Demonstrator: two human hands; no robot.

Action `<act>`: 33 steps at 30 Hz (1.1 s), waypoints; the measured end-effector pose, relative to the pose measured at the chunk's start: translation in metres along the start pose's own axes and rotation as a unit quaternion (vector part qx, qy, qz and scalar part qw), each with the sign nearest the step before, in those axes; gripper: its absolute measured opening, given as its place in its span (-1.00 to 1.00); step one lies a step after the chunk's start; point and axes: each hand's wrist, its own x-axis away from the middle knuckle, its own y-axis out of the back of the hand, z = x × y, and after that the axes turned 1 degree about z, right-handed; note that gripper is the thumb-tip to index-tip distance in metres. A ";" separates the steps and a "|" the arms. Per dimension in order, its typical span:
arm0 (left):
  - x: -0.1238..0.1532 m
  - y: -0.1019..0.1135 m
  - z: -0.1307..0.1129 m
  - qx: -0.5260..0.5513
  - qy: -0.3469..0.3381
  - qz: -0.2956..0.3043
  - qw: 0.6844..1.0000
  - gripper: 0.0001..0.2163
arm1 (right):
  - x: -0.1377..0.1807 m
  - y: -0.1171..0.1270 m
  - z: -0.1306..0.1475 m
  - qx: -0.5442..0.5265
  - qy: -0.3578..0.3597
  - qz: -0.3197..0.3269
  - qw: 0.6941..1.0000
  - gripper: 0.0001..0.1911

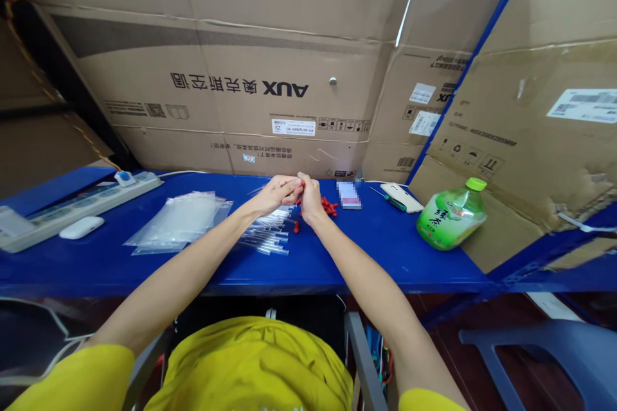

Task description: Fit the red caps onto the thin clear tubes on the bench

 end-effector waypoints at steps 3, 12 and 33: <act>-0.001 -0.003 0.003 0.014 0.000 -0.008 1.000 -0.48 | 0.000 0.000 0.003 0.006 -0.020 0.011 1.000 -0.30; 0.001 0.011 -0.017 -0.386 -0.028 -0.050 0.921 -0.55 | -0.010 0.044 0.029 0.590 0.246 -0.059 0.767 -0.40; 0.002 0.012 0.026 -0.617 -0.063 -0.055 0.783 -0.81 | -0.031 0.073 0.023 0.621 0.171 -0.101 0.758 -0.37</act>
